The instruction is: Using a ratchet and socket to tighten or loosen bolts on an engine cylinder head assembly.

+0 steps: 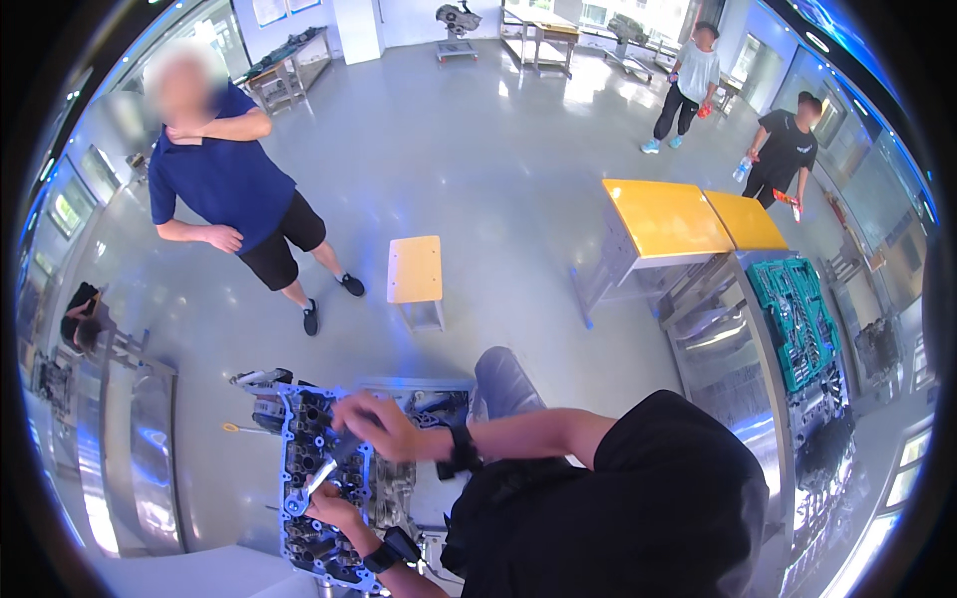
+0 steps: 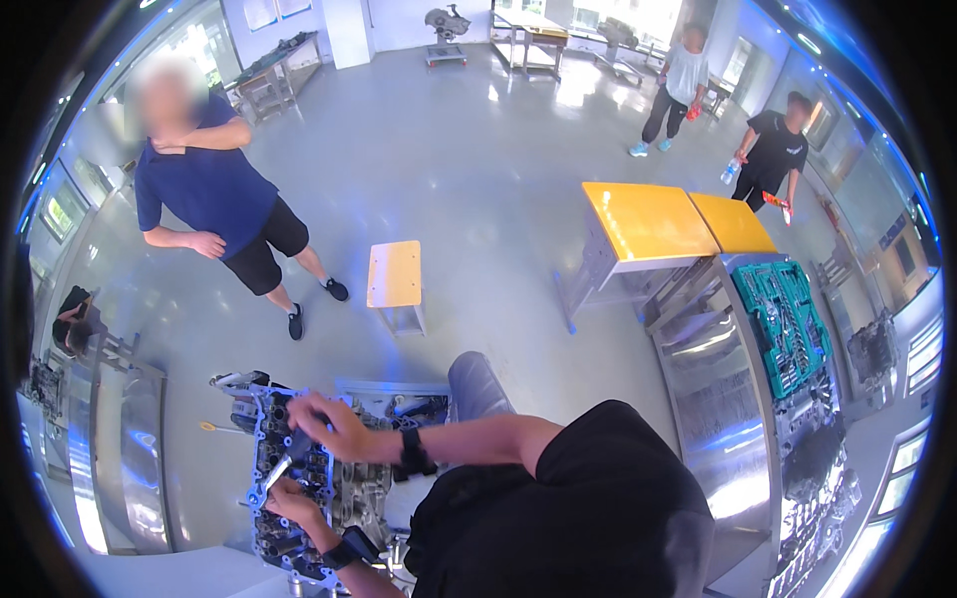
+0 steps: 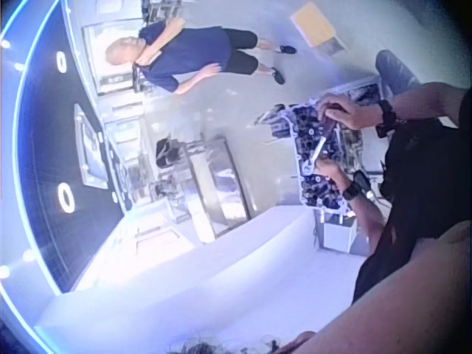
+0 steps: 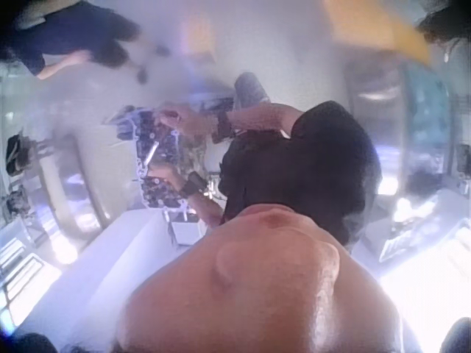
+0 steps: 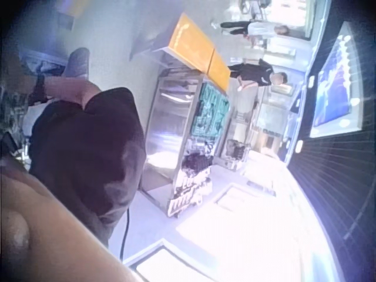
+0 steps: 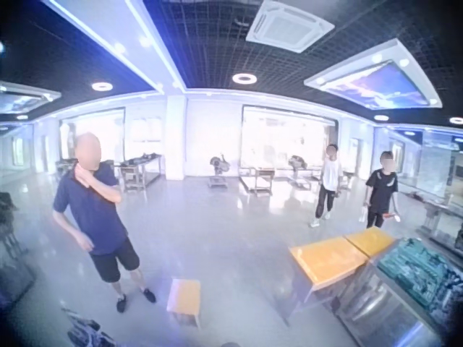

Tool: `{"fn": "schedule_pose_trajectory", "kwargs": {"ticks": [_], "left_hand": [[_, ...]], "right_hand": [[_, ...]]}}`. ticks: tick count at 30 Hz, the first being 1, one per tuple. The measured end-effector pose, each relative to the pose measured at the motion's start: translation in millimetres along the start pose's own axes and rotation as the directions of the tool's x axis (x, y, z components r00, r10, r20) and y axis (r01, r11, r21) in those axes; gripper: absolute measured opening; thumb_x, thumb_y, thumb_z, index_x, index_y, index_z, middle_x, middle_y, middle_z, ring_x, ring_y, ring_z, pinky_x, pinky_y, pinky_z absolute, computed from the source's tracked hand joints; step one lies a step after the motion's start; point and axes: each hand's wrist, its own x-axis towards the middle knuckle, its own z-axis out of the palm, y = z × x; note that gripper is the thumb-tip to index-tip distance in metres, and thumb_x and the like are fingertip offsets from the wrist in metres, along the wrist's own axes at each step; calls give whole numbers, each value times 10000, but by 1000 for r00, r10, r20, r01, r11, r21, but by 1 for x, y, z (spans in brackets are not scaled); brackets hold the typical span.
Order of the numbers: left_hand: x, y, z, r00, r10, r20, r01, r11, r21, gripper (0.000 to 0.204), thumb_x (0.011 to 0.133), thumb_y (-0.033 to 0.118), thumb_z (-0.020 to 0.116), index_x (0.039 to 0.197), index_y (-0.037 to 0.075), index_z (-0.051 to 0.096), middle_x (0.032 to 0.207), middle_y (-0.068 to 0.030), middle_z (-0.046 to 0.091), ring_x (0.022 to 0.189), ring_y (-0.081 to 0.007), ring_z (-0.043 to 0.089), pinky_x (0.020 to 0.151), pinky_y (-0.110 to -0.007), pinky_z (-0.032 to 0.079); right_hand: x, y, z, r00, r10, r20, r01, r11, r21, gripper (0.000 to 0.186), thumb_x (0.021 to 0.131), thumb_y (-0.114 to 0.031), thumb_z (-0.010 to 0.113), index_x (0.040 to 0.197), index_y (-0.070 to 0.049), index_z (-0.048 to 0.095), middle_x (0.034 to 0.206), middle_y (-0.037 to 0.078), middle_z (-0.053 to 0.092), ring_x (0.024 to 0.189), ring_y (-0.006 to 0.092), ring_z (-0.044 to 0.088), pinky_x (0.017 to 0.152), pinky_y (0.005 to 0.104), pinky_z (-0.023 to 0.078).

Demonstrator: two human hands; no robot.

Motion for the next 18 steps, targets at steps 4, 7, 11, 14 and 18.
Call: {"fn": "schedule_pose_trajectory", "kwargs": {"ticks": [4,7,11,14,18], "left_hand": [[3,5,13,993,-98,-60,101,994,33,327,904,173,548,618,103,406,563,46,296,506,-78,266,482,-277,200],[-3,9,18,992,-54,-117,64,994,86,364,923,213,540,612,117,378,564,56,273,509,-75,226,480,-285,190],[3,-2,-10,983,-183,21,184,983,-16,308,905,124,569,631,147,430,597,81,356,528,-40,325,470,-248,234],[8,-9,5,997,43,62,-43,999,-11,250,857,62,575,647,116,450,567,62,394,486,-44,328,431,-250,229],[-5,-3,2,991,-23,131,26,999,-22,105,782,38,623,680,38,601,566,39,487,497,-61,436,459,-245,322]], "right_hand": [[-67,-18,13,760,-513,399,549,835,27,197,838,-186,641,1005,-83,618,1035,99,653,834,277,659,709,368,535],[-78,-22,23,535,-529,659,694,720,14,260,823,-278,664,1004,-98,616,1083,79,644,802,269,657,679,355,527],[-34,-13,14,661,-581,475,685,726,-67,411,779,-395,641,1055,-91,623,1104,121,632,825,268,661,656,337,534],[4,-3,-4,811,-369,454,439,897,-55,410,833,-399,534,981,-32,642,1068,161,631,889,273,650,780,350,519],[11,23,1,971,15,238,-58,983,175,451,910,-384,456,1114,-7,595,1128,169,602,870,213,620,820,319,468]]}}
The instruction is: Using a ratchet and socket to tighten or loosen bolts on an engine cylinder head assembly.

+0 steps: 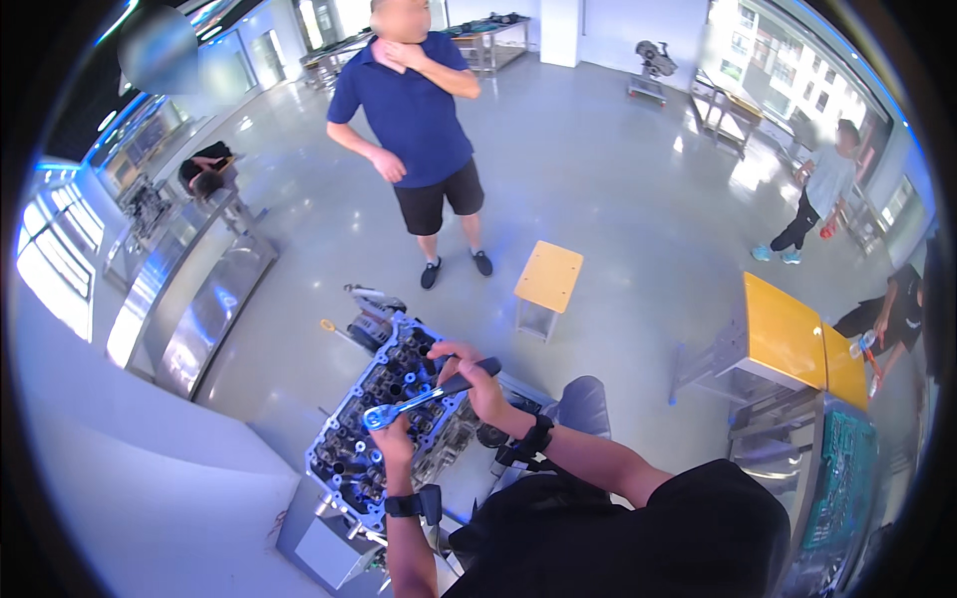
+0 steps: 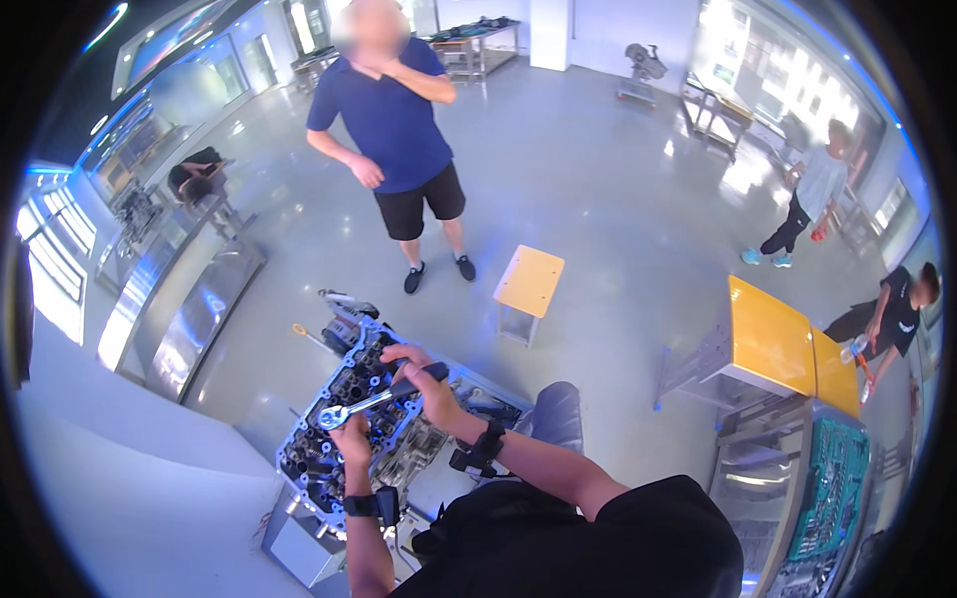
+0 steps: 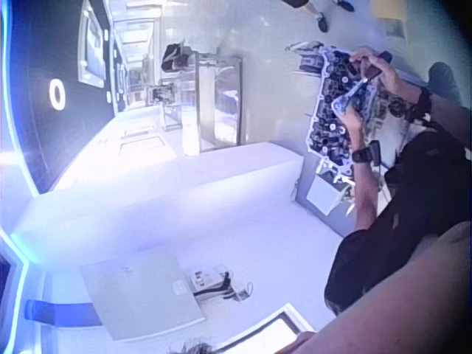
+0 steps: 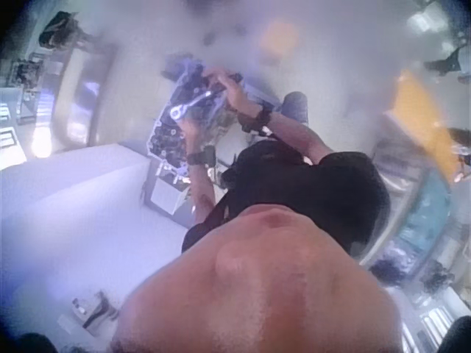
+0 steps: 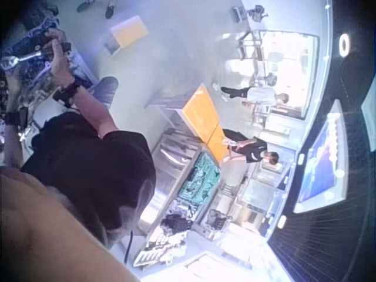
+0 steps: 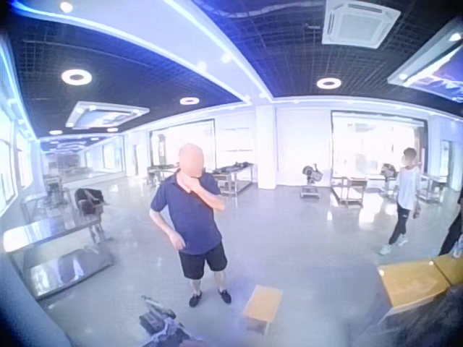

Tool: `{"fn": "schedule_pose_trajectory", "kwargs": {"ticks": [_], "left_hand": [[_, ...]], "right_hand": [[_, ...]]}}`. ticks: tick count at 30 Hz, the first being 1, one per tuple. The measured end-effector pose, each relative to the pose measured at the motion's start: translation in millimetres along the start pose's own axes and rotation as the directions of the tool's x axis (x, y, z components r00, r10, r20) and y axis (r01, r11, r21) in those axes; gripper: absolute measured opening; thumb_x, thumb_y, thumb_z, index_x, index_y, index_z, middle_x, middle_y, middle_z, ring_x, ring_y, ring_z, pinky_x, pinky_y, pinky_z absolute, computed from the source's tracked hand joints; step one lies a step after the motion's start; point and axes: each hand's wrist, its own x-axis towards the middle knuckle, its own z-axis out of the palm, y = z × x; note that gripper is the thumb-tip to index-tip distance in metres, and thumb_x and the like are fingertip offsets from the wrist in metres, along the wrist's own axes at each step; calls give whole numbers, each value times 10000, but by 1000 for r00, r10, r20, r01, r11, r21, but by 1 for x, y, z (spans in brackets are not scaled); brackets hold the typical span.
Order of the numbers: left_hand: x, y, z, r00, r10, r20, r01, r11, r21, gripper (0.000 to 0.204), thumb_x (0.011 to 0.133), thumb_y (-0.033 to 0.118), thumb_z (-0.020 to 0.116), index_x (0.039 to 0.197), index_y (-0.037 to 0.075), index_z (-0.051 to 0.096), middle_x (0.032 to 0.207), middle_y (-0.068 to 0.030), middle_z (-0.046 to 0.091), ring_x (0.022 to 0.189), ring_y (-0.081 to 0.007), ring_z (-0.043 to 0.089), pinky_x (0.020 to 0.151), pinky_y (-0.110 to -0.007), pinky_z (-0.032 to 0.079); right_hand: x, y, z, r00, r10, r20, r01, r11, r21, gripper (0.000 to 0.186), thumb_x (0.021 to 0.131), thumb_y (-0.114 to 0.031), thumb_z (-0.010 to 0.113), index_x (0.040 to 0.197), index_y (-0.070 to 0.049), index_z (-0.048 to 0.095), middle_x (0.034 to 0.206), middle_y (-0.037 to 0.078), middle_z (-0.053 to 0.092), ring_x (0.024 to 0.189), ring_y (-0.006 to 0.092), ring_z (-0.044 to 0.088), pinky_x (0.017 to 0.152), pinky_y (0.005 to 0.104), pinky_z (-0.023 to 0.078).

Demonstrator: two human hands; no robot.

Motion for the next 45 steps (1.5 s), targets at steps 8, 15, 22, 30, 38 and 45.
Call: {"fn": "schedule_pose_trajectory", "kwargs": {"ticks": [8,15,22,30,38,45], "left_hand": [[-10,22,6,997,-74,-18,75,996,54,314,898,79,549,594,64,468,563,37,416,528,-74,409,476,-271,304],[-12,-2,4,992,122,29,-125,957,263,297,896,69,525,603,49,481,573,34,426,532,-86,426,478,-264,326],[21,-18,-44,1000,-17,12,17,999,37,239,879,114,485,778,-55,621,704,-28,597,595,-72,516,483,-216,369],[-37,2,-13,961,206,-182,-153,951,270,182,876,102,520,730,1,558,636,10,533,539,-59,453,471,-224,319],[7,9,17,989,124,-76,-120,991,51,207,873,108,550,676,49,531,598,23,513,490,-49,409,460,-218,272],[-5,11,10,993,27,113,-20,998,-58,237,881,77,574,651,21,590,600,-12,580,539,-83,521,518,-237,402]], "right_hand": [[-44,-27,47,851,-423,311,517,777,-360,320,761,-273,692,1006,-76,632,1040,113,627,782,260,620,680,352,513],[-32,-29,32,710,-496,500,682,661,-313,280,735,-267,742,948,-104,662,1035,101,643,771,244,632,648,337,526],[-3,-8,35,979,-116,166,133,987,-92,315,798,-275,625,1005,-41,588,927,73,554,659,147,548,581,312,438],[-32,-8,66,820,-440,365,571,675,-468,226,762,-200,677,956,-114,598,781,61,562,676,281,602,541,380,463],[17,-9,26,817,352,456,-489,843,224,302,926,-209,517,1044,41,639,699,67,598,588,141,517,554,272,414],[-9,0,37,914,348,209,-366,929,58,355,931,-267,463,1070,0,651,769,61,626,624,118,558,512,250,405]]}}
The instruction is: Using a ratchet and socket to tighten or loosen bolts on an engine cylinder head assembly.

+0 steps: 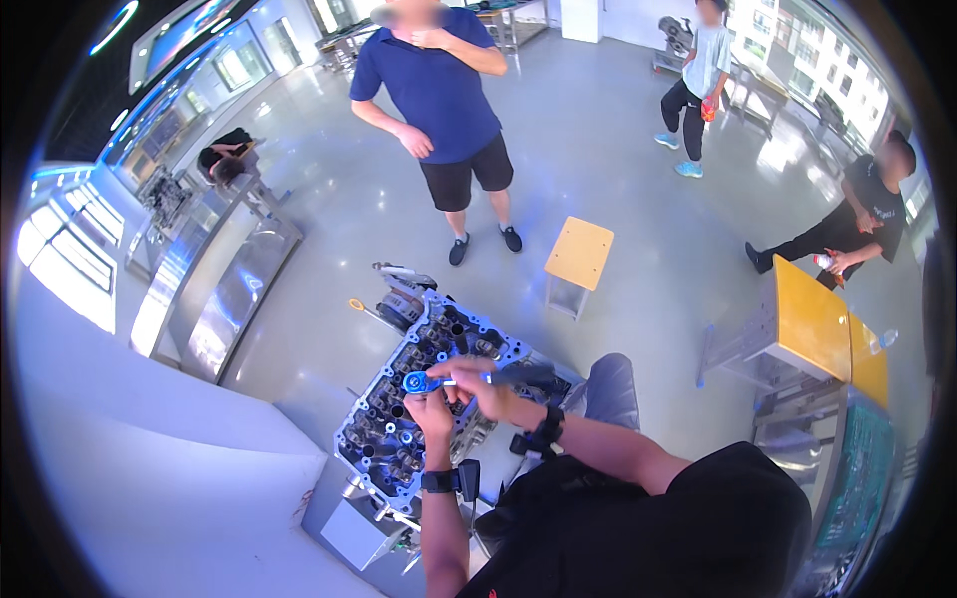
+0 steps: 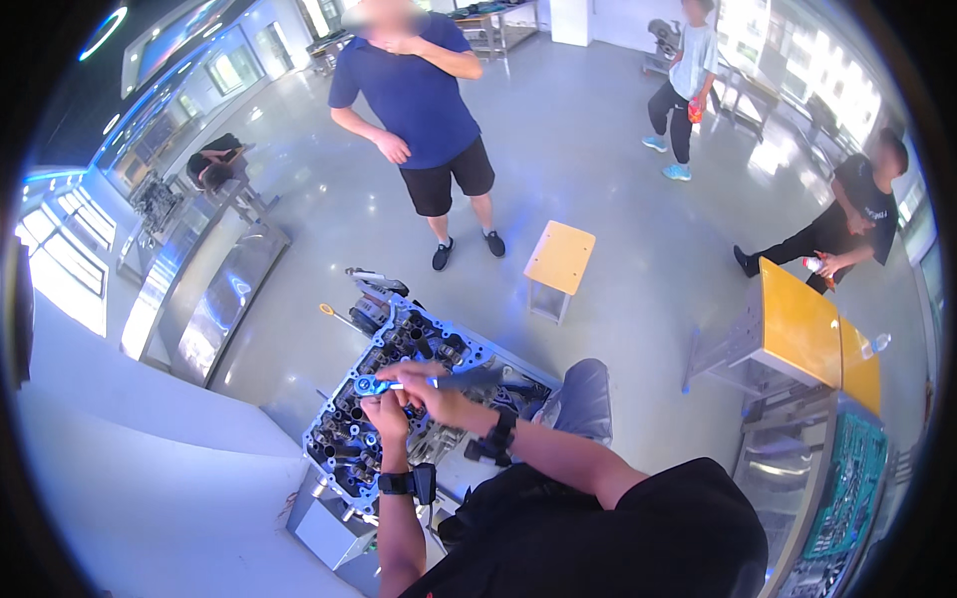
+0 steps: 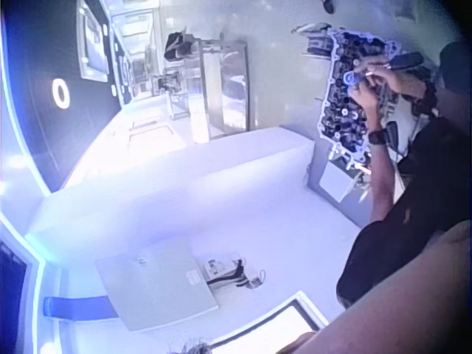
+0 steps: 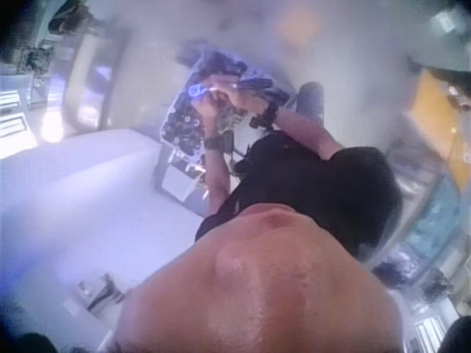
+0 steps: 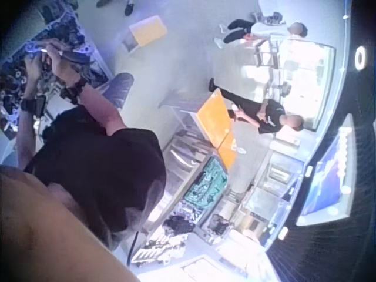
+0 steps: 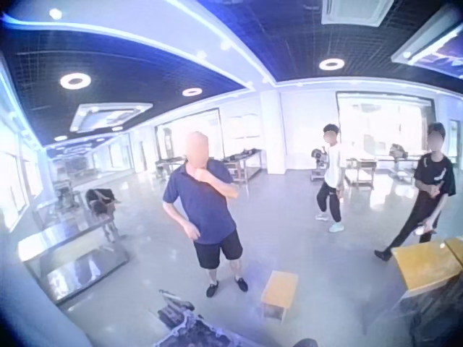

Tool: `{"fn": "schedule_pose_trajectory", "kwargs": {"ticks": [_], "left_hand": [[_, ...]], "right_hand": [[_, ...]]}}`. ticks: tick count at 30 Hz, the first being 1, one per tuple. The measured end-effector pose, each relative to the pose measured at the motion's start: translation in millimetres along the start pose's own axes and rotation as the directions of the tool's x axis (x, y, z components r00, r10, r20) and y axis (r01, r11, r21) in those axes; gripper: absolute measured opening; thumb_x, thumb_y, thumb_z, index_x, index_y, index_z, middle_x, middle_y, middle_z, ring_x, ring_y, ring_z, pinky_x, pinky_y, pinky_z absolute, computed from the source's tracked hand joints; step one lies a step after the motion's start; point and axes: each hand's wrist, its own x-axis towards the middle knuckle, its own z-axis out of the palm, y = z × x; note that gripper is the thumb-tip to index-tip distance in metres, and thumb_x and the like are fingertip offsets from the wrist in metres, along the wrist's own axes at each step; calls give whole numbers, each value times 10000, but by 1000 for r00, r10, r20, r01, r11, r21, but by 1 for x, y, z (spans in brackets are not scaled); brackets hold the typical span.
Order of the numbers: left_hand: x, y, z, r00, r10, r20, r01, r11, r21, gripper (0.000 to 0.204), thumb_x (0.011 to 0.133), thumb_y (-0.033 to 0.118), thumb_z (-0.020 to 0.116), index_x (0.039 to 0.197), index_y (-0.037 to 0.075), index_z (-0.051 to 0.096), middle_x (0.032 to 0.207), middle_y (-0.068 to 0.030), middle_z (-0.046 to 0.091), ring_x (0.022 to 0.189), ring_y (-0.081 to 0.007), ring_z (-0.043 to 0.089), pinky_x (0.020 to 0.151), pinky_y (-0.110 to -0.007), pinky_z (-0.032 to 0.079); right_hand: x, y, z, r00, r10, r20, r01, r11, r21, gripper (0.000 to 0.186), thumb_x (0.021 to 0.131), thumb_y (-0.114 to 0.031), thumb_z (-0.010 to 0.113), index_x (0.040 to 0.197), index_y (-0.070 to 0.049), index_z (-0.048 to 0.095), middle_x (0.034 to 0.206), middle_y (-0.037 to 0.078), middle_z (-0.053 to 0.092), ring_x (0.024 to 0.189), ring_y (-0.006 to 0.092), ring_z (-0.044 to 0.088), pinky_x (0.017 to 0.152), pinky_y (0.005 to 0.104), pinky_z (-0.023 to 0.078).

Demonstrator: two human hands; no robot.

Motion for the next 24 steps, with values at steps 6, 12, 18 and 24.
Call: {"fn": "schedule_pose_trajectory", "kwargs": {"ticks": [6,12,18,24], "left_hand": [[-1,-69,-13,839,316,-444,-138,911,388,271,861,146,678,647,46,545,620,28,533,566,-77,466,510,-286,390],[3,8,4,991,6,-130,9,993,115,199,841,45,517,664,22,603,580,-1,571,504,-61,520,461,-226,364],[7,0,16,994,101,-49,-97,993,68,182,837,47,522,674,19,599,607,11,581,532,-54,500,472,-220,333],[2,-7,8,988,132,-76,-120,982,148,194,854,55,563,662,26,546,608,25,541,540,-61,478,491,-235,359]], "right_hand": [[-16,9,26,770,-613,180,592,579,-561,312,922,-253,470,1079,-53,652,694,129,590,541,174,552,515,332,432],[13,-4,-5,969,37,243,-83,980,180,324,956,-258,447,1051,-23,647,639,40,562,523,101,490,471,252,358],[20,11,-24,984,87,154,-133,940,315,303,950,-250,481,1025,-16,659,704,52,604,557,94,517,491,227,350],[-19,-3,-5,998,-35,58,35,999,9,324,954,-238,476,1153,-38,637,752,31,632,569,113,555,527,248,410]]}}
